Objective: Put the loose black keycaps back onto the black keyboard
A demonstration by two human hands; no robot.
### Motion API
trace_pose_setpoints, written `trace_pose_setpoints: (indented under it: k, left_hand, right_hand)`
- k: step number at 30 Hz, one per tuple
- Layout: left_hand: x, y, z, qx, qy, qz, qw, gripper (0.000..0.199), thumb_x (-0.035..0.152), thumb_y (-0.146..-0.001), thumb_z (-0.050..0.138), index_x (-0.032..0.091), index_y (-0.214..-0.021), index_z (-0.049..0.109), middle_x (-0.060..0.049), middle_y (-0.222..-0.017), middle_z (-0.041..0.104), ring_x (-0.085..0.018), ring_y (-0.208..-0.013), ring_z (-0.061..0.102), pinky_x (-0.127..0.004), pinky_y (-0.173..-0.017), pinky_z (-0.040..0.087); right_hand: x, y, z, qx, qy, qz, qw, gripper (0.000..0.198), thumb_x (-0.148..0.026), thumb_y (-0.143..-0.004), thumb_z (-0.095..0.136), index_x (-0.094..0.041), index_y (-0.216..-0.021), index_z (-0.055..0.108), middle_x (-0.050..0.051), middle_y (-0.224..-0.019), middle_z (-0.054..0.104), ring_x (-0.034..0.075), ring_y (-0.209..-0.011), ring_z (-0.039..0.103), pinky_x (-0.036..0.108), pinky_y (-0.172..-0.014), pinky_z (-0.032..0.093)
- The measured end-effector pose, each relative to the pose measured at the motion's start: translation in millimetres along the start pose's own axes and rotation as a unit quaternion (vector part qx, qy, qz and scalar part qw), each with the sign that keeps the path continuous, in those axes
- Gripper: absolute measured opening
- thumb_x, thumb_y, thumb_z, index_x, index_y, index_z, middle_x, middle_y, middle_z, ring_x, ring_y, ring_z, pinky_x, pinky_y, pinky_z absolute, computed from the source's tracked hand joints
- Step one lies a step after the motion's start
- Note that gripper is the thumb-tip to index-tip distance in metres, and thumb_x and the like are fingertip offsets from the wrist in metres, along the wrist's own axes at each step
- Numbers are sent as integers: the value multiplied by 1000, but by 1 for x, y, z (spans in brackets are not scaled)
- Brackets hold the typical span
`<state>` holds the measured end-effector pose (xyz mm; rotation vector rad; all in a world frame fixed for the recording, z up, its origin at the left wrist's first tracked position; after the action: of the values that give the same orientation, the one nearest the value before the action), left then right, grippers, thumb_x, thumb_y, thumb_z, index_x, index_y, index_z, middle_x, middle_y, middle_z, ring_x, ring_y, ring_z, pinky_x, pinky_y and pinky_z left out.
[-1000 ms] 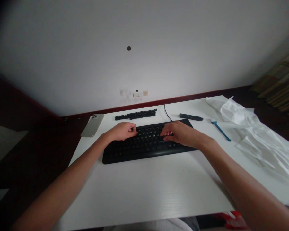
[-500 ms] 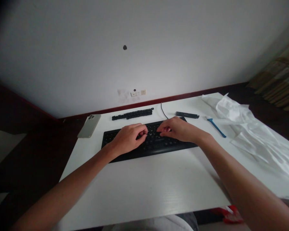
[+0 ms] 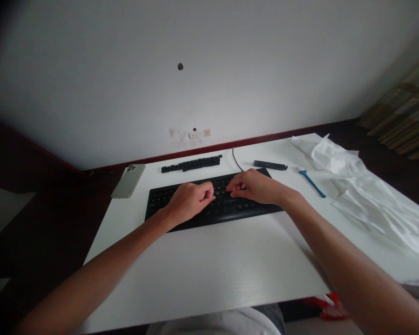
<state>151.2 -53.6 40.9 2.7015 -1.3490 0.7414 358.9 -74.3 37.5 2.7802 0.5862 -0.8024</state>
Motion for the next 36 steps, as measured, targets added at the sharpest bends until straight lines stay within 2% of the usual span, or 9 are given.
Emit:
trace_pose_setpoints:
  k: [5,9,12,15,17,20,27,32,36]
  left_hand:
    - [-1,1,7,-13,-1,-2,1000,12,31,-90,69,21,-86,64,5,-62,60,-8,-50,48,-25,-54,27]
    - [2,2,8,-14,-6,16,1000,14,33,-91,68,21,-88,63,4,-71,64,-11,-59,55,-26,-57,34]
    - [7,4,9,-3,-17,61,998,15,36,-93,66,21,-94,64,0,-86,67,-15,-78,61,-27,-68,44]
    - [13,5,10,5,-18,91,996,21,38,-94,64,22,-108,64,-3,-102,68,-19,-95,61,-31,-81,50]
    - [18,7,12,6,-14,111,994,25,36,-94,63,21,-115,63,-4,-111,69,-21,-103,60,-34,-90,50]
    - [25,9,16,0,-17,139,990,26,33,-94,64,19,-117,62,-5,-118,69,-23,-110,57,-37,-99,48]
    - [34,13,22,-22,-90,142,986,29,35,-95,62,19,-119,63,-6,-125,70,-26,-117,53,-42,-97,45]
    - [40,18,21,-23,-129,143,981,23,36,-96,60,21,-111,67,-4,-133,66,-27,-115,52,-42,-92,43]
    - [43,20,21,-22,-149,137,979,22,37,-97,58,22,-108,68,-4,-135,65,-27,-112,52,-42,-88,43]
  right_hand:
    - [-3,1,0,-2,7,-6,1000,26,-40,-90,64,-24,-107,77,2,-105,78,21,-95,70,31,-83,52]
    - [-4,0,1,-1,7,-13,1000,22,-36,-89,66,-24,-104,76,2,-102,77,20,-92,70,30,-82,51]
    - [-4,0,4,-2,13,-23,1000,19,-35,-88,68,-24,-101,76,1,-100,76,20,-90,69,30,-80,50]
    - [-1,-1,6,1,10,-22,1000,17,-35,-86,68,-25,-97,76,1,-97,76,20,-87,68,30,-79,49]
    - [0,-2,8,5,1,-16,1000,14,-33,-85,68,-25,-94,76,1,-92,75,19,-84,67,29,-77,49]
    - [1,-3,10,7,-19,-1,1000,11,-28,-85,66,-25,-87,76,-1,-86,75,18,-79,66,28,-73,47]
    - [1,-6,10,-5,-20,43,999,16,-27,-85,61,-25,-86,76,0,-81,74,18,-76,65,28,-70,44]
    - [-3,-8,7,-27,21,75,997,12,-27,-85,61,-25,-86,72,0,-80,72,19,-77,64,29,-70,43]
    - [1,-18,2,-55,63,109,991,13,-36,-82,68,-23,-84,65,1,-78,69,20,-75,63,29,-65,39]
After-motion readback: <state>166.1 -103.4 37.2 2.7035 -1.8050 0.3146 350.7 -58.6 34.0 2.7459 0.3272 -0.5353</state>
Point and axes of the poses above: each hand's wrist, its own y-axis away from the middle knuckle, its own z-axis out of the palm, x = y × z, the point moved 4 cm from there along -y, towards the middle knuckle
